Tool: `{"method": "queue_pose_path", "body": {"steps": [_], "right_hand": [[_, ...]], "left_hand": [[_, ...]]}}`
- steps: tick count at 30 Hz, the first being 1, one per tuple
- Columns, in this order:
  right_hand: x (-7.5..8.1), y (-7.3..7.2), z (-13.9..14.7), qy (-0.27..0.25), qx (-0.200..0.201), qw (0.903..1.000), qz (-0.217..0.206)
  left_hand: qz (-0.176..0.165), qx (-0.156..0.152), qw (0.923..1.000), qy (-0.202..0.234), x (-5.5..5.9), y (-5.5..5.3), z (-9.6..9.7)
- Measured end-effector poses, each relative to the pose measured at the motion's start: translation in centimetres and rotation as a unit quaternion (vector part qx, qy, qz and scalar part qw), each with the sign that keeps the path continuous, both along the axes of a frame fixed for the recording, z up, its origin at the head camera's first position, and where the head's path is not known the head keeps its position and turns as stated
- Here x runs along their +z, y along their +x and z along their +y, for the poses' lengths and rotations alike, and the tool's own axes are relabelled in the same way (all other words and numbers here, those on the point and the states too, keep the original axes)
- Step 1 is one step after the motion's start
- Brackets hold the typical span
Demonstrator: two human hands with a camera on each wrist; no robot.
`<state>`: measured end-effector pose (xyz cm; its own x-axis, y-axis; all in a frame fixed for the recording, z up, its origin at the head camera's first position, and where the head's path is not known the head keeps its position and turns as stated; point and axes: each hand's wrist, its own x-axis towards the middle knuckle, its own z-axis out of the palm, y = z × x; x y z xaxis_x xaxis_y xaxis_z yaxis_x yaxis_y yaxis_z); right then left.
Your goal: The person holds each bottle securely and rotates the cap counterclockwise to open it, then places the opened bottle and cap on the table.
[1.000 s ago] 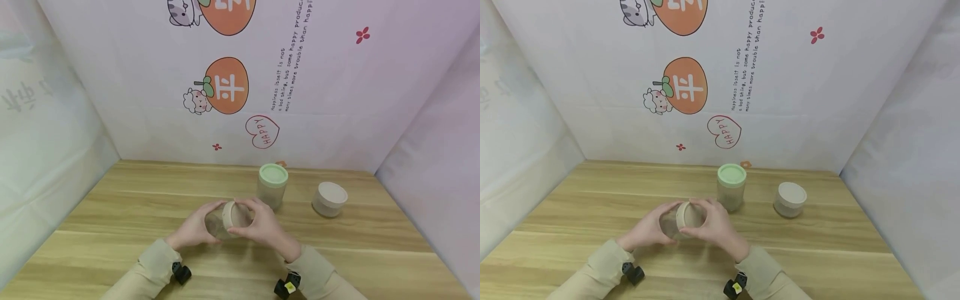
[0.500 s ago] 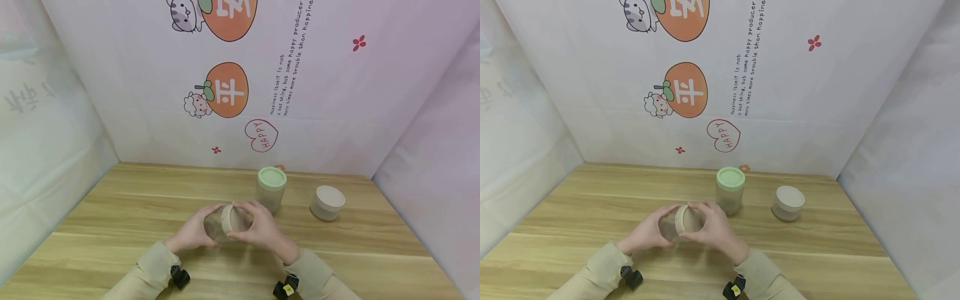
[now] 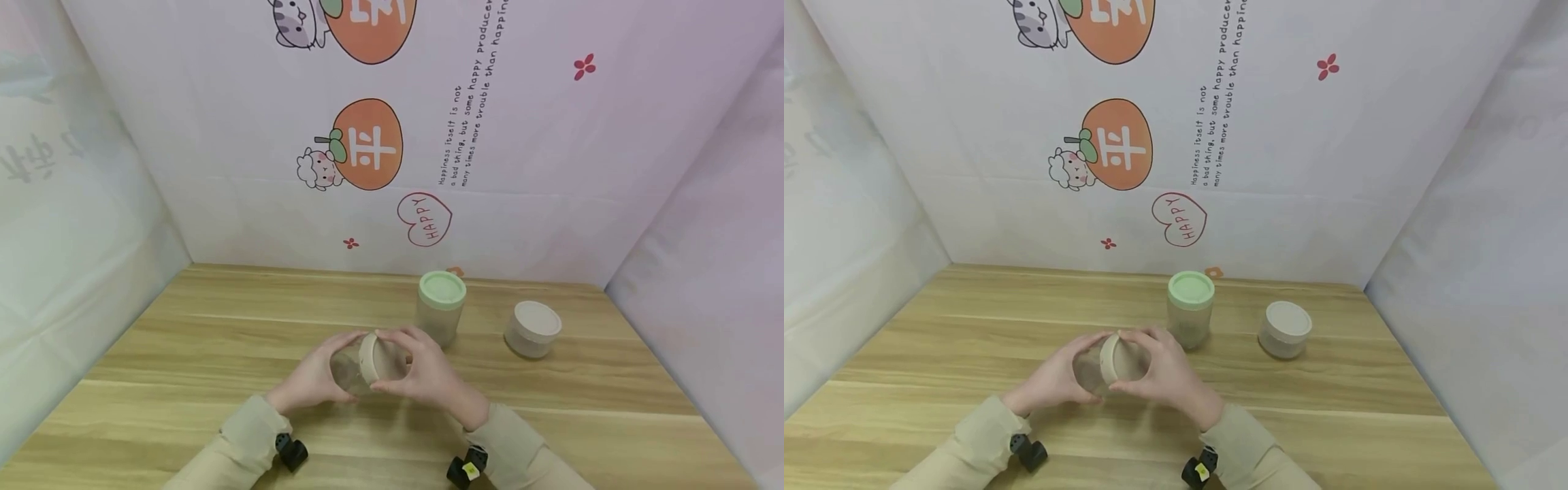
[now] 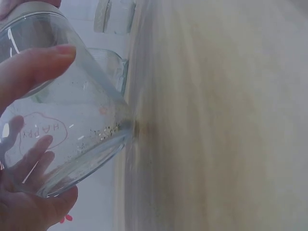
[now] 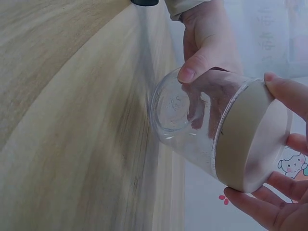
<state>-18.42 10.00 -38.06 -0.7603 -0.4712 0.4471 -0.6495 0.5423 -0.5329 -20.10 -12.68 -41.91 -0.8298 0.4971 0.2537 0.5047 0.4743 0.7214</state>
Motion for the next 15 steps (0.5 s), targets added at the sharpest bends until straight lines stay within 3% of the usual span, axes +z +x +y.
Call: {"method": "queue_pose_path", "body": {"steps": [15], "right_hand": [[-0.21, -0.12, 0.42, -0.004, 0.031, 0.9994, 0.018]], "left_hand": [[0.027, -0.003, 0.9996, -0.002, -0.13, -0.16, 0.21]]}}
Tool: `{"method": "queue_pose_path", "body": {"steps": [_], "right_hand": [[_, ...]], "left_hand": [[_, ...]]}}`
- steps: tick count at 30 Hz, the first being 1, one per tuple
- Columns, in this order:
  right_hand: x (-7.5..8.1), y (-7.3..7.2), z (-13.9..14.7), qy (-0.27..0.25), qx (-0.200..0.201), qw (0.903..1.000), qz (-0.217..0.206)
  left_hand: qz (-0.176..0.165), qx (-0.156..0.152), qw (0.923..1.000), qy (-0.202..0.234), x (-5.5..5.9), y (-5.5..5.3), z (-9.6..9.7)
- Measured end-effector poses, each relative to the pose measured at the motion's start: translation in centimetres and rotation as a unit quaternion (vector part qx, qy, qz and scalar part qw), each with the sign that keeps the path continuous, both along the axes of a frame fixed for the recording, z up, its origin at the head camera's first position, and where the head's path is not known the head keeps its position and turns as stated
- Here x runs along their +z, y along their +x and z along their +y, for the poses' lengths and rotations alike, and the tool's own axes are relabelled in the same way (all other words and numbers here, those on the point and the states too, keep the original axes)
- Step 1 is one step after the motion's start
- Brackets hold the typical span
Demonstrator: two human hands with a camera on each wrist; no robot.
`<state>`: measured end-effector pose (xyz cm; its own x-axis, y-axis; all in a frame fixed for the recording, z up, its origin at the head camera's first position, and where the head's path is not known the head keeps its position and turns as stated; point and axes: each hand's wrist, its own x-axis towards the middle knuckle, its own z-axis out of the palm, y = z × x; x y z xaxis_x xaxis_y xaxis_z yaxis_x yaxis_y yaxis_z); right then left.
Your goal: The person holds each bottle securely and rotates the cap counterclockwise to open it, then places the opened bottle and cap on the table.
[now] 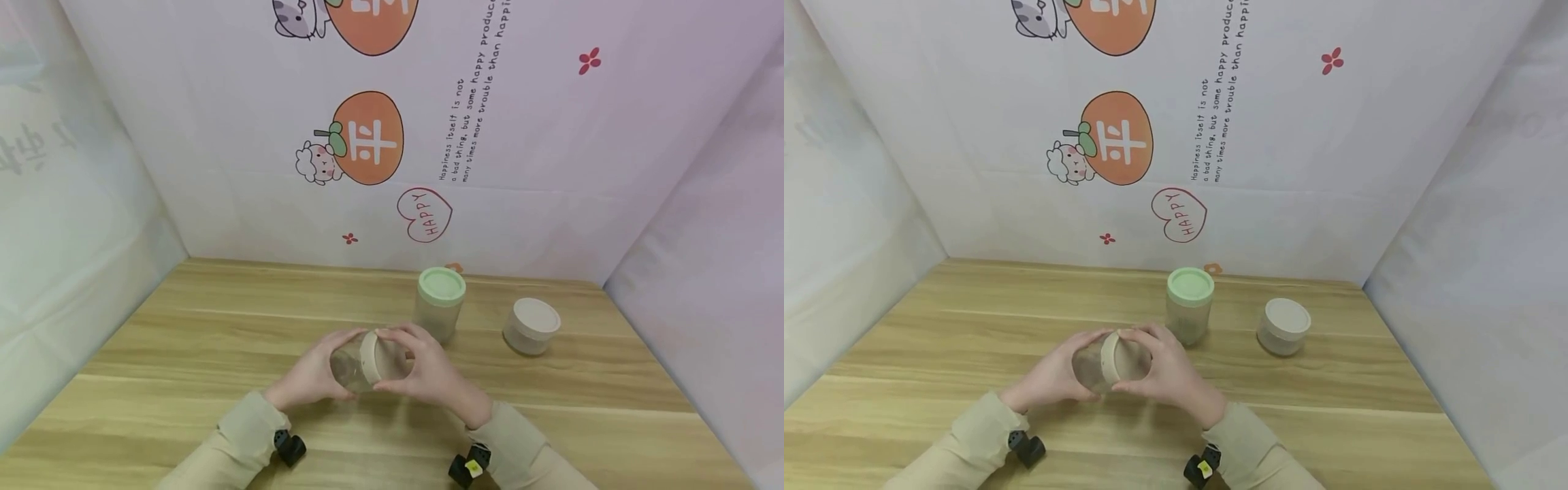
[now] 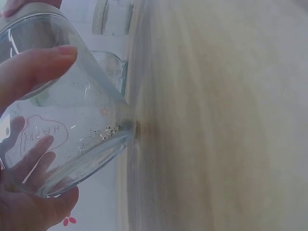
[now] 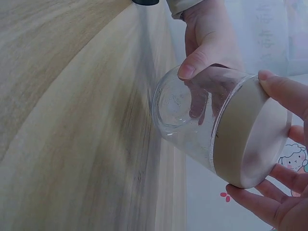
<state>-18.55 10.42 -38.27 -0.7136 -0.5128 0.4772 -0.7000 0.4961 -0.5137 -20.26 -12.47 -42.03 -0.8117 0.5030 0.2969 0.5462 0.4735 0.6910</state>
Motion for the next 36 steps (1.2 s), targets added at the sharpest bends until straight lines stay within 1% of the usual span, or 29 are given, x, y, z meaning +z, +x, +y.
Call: {"method": "queue_pose_path", "body": {"steps": [3, 7, 12, 21, 30, 32, 36], "right_hand": [[0.1, 0.1, 0.1, 0.004, 0.002, 1.0, -0.004], [0.0, 0.2, 0.2, 0.012, 0.003, 0.9999, 0.004], [0.0, 0.2, 0.1, 0.027, 0.009, 0.999, 0.036], [-0.2, -0.1, 0.5, 0.038, 0.05, 0.9934, 0.096], [-0.2, -0.4, 0.8, 0.038, 0.073, 0.9877, 0.133], [-0.2, -0.5, 0.9, 0.04, 0.079, 0.9858, 0.143], [-0.3, -0.7, 1.1, 0.047, 0.089, 0.979, 0.178]], "left_hand": [[0.003, -0.001, 1.0, -0.005, 0.1, 0.0, 0.0], [-0.002, -0.002, 1.0, -0.005, 0.1, 0.1, 0.1], [-0.007, 0.001, 1.0, -0.002, 0.0, 0.2, -0.1], [-0.013, 0.001, 0.9999, -0.001, -0.2, 0.3, -0.2], [-0.022, -0.002, 0.9997, -0.005, 0.2, 0.4, 0.0], [-0.024, -0.002, 0.9997, -0.006, 0.3, 0.4, 0.0], [-0.021, -0.003, 0.9997, -0.011, 0.5, 0.5, 0.1]]}}
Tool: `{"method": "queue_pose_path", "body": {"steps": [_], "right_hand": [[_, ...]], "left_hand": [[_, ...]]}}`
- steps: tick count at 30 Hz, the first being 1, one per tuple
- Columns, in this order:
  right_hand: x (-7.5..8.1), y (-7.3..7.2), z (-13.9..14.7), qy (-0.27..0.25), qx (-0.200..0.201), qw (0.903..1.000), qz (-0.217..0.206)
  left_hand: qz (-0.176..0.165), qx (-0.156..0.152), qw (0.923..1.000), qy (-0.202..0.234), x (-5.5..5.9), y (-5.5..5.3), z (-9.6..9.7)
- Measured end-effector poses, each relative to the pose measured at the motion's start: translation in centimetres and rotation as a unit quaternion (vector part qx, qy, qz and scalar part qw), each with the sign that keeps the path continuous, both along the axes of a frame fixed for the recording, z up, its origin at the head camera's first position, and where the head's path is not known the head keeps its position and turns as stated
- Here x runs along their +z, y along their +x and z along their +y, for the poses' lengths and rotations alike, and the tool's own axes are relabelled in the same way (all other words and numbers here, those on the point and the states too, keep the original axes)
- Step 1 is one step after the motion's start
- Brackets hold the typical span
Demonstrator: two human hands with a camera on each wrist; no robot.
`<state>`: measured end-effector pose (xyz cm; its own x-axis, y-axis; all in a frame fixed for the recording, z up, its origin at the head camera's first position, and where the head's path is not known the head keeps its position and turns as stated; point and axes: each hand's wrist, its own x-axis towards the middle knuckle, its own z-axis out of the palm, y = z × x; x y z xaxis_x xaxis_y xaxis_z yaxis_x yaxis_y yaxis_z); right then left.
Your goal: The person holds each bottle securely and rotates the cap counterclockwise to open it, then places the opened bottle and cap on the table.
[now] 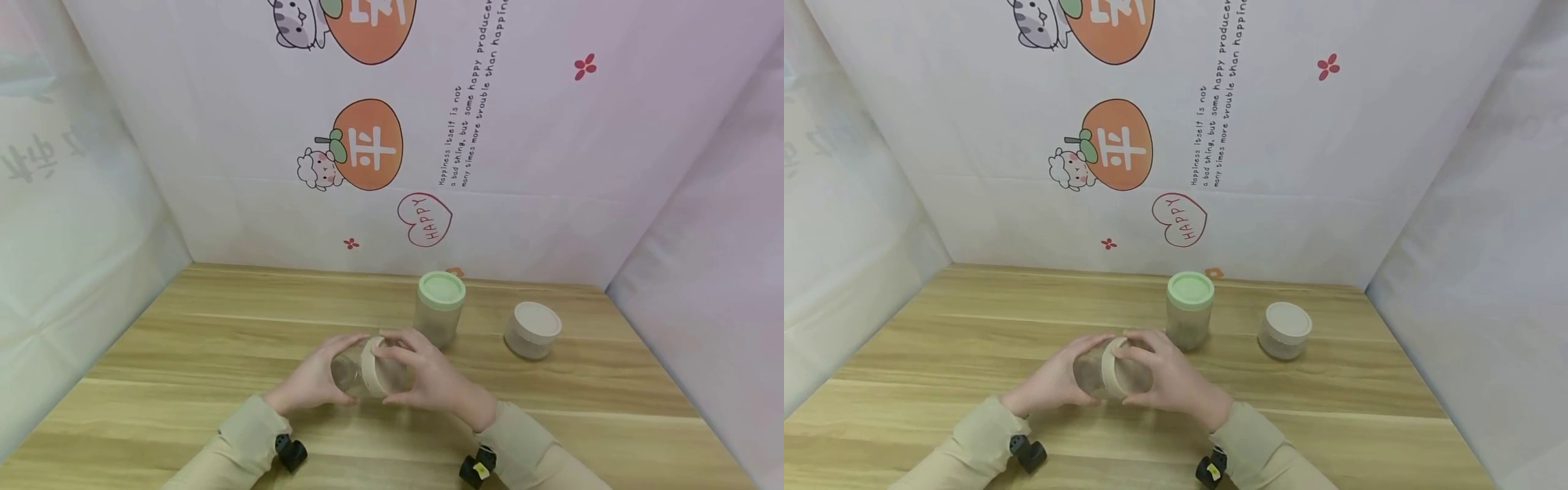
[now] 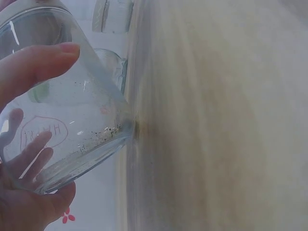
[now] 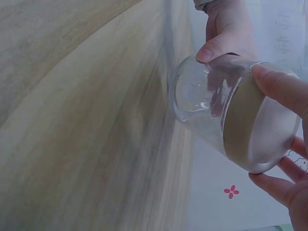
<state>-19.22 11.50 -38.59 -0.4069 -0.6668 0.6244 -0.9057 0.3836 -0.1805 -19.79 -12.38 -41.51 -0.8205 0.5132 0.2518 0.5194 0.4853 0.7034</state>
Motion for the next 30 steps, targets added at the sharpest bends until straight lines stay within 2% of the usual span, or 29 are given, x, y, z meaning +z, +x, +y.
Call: {"method": "queue_pose_path", "body": {"steps": [10, 16, 24, 30], "right_hand": [[-0.21, -0.31, 0.27, 0.016, 0.024, 0.9987, 0.042], [-0.15, -0.27, 0.34, 0.044, 0.029, 0.9965, 0.066], [0.07, -0.38, 0.39, 0.075, 0.05, 0.9897, 0.112], [0.06, -0.55, 0.68, 0.096, 0.059, 0.9842, 0.137]], "left_hand": [[0.012, -0.008, 0.9999, -0.001, 0.06, -0.07, 0.07], [0.003, -0.003, 1.0, -0.001, -0.06, 0.03, 0.07], [-0.006, -0.005, 1.0, -0.002, -0.09, 0.08, -0.02], [0.005, -0.003, 0.9999, -0.01, -0.08, 0.05, 0.06]]}}
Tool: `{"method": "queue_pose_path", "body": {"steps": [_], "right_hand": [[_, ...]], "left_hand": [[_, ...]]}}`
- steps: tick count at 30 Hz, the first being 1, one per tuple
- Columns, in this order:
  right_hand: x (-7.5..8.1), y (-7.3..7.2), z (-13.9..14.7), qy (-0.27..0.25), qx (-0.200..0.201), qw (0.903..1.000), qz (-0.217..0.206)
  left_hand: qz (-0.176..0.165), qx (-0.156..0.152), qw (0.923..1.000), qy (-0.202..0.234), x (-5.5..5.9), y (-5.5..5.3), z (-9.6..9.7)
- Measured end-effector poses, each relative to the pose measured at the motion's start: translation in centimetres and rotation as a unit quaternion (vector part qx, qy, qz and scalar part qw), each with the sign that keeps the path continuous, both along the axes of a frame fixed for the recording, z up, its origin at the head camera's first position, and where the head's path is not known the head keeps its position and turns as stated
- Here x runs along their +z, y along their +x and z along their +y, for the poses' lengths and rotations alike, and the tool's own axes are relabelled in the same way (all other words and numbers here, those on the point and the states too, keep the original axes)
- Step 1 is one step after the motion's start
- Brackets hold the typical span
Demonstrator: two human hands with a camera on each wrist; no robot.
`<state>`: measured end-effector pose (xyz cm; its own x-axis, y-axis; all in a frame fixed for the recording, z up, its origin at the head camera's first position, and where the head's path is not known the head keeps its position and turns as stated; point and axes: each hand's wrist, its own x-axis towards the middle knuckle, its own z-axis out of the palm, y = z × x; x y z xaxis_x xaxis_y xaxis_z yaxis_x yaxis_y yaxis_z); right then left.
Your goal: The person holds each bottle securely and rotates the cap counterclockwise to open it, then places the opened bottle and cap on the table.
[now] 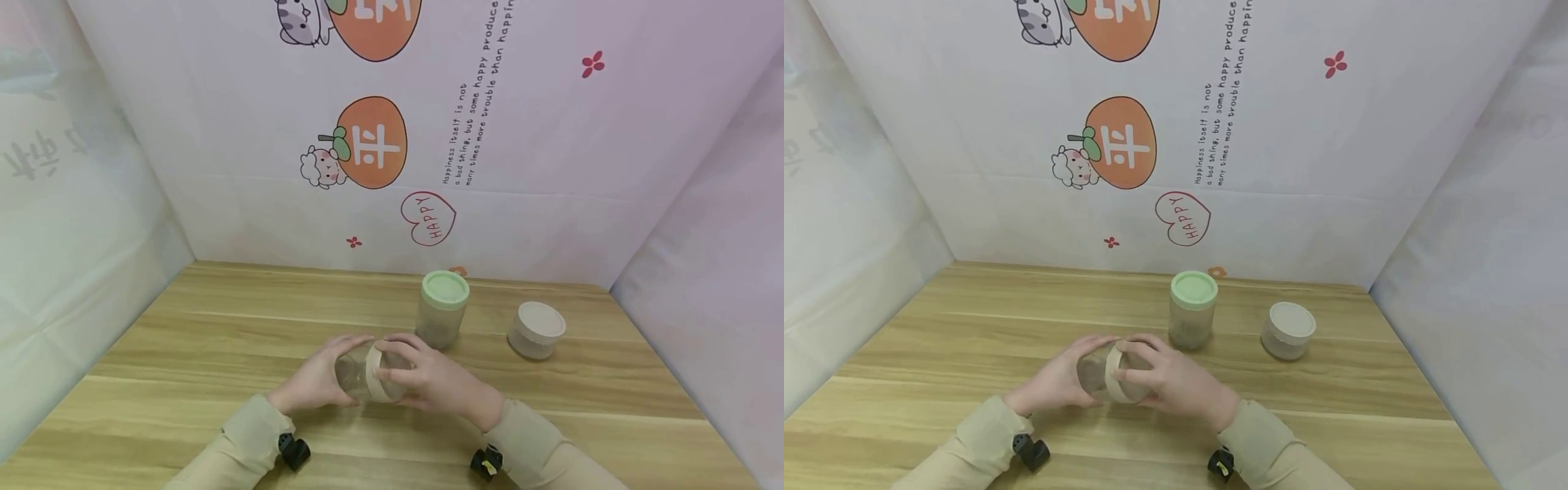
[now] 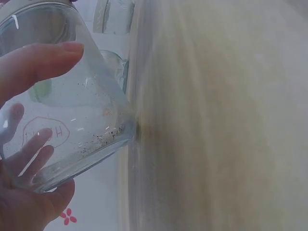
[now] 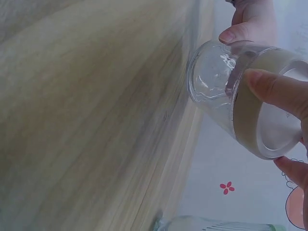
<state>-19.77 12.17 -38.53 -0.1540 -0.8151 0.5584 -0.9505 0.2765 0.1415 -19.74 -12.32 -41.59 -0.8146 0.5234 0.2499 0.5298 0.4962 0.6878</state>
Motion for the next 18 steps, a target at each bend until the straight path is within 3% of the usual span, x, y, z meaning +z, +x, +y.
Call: {"method": "queue_pose_path", "body": {"steps": [10, 14, 18], "right_hand": [[-0.77, -0.15, -0.09, -0.022, 0.0, 0.9998, 0.004], [-0.83, 0.02, -0.01, -0.025, -0.012, 0.9991, -0.031], [-0.93, 0.36, 0.04, -0.06, -0.022, 0.9947, -0.081]], "left_hand": [[0.031, 0.004, 0.9992, -0.023, 0.06, -0.09, 0.23], [0.037, 0.002, 0.999, -0.025, 0.09, 0.0, 0.35], [0.043, -0.005, 0.9987, -0.028, 0.26, 0.07, 0.55]]}}
